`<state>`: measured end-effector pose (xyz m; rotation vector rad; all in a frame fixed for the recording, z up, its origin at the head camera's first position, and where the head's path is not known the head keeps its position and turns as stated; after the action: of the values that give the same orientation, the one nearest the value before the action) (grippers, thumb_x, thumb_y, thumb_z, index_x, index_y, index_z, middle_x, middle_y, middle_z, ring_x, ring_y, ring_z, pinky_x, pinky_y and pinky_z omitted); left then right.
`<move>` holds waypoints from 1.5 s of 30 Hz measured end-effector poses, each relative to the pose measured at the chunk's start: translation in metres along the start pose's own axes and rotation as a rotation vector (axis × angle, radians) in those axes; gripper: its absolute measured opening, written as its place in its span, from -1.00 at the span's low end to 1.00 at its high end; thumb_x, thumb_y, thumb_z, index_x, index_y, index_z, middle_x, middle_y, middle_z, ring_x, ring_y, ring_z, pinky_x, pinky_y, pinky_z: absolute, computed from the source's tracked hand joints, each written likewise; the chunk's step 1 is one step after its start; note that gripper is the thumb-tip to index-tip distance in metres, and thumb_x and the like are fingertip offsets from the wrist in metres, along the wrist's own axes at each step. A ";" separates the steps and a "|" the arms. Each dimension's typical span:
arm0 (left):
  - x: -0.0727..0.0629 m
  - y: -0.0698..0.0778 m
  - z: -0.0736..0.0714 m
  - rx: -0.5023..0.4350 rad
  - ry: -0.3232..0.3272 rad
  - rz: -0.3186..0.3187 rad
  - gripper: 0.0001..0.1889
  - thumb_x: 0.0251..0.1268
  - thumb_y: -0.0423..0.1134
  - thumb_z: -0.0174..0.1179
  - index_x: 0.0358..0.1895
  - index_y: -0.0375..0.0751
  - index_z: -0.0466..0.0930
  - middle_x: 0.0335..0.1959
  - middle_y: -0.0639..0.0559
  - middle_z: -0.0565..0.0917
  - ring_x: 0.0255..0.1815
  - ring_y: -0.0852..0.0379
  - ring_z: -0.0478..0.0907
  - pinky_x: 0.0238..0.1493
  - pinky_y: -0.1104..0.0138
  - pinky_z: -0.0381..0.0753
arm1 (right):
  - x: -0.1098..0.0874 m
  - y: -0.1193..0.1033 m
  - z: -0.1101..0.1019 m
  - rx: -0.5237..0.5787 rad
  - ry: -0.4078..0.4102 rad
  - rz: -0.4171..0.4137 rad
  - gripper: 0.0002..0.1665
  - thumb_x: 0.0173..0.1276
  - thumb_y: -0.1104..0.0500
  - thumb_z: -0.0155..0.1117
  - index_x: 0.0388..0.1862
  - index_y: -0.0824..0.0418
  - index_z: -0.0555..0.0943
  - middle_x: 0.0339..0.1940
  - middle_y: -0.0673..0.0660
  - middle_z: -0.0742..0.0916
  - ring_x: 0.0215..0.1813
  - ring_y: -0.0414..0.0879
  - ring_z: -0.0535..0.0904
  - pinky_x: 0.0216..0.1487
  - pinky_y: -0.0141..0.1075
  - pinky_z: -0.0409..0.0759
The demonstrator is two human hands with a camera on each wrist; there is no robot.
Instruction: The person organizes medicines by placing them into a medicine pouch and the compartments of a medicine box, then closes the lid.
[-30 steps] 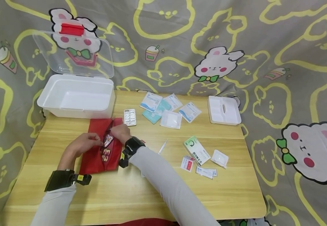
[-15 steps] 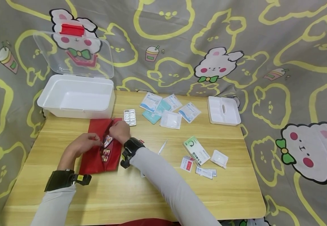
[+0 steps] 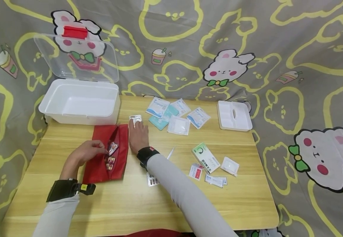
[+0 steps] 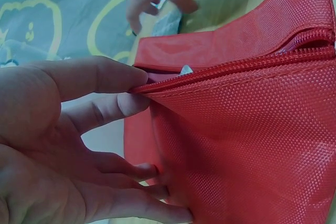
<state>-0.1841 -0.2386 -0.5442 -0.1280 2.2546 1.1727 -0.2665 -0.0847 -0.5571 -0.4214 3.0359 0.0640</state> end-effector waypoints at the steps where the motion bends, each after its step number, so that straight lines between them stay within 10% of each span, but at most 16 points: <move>1: 0.000 -0.001 0.001 -0.006 -0.003 -0.002 -0.83 0.45 -0.24 0.15 -0.28 -0.28 0.52 -0.23 -0.13 0.50 -0.09 -0.07 0.42 -0.23 0.20 0.51 | -0.001 0.001 0.004 -0.028 -0.018 -0.002 -0.38 0.65 0.06 -0.21 0.63 0.02 0.13 0.39 0.11 0.52 0.46 0.00 0.36 0.41 -0.08 0.35; 14: 0.000 -0.001 0.000 -0.020 -0.003 -0.004 -0.83 0.44 -0.24 0.17 -0.30 -0.28 0.53 -0.25 -0.10 0.50 -0.10 -0.06 0.41 -0.24 0.20 0.50 | -0.001 -0.001 0.006 -0.097 -0.049 -0.025 -0.55 0.61 0.07 -0.11 0.39 0.05 0.43 0.36 0.11 0.52 0.49 0.03 0.32 0.51 -0.05 0.24; 30: 0.001 0.000 0.000 0.002 -0.009 -0.008 -0.82 0.44 -0.22 0.17 -0.28 -0.28 0.52 -0.26 -0.12 0.50 -0.11 -0.06 0.42 -0.24 0.20 0.52 | -0.003 0.001 0.010 0.008 -0.116 -0.073 -0.72 0.55 0.12 0.08 0.11 0.13 0.61 -0.02 0.08 0.73 0.03 -0.06 0.65 0.07 -0.27 0.63; 45: 0.003 -0.002 0.001 0.012 -0.005 -0.002 -0.82 0.44 -0.21 0.17 -0.28 -0.28 0.52 -0.27 -0.10 0.51 -0.12 -0.04 0.42 -0.26 0.21 0.50 | 0.002 0.015 -0.025 0.131 0.044 -0.098 -0.74 0.35 0.16 0.32 0.01 0.10 0.66 -0.14 0.02 0.74 -0.05 -0.11 0.69 -0.05 -0.30 0.67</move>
<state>-0.1854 -0.2389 -0.5472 -0.1230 2.2565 1.1566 -0.2741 -0.0721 -0.5319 -0.5660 3.0339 -0.1505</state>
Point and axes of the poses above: each hand's wrist, its own x-axis towards the middle knuckle, its own z-axis out of the palm, y = z × x, the point moved 10 cm from there along x, towards the middle knuckle
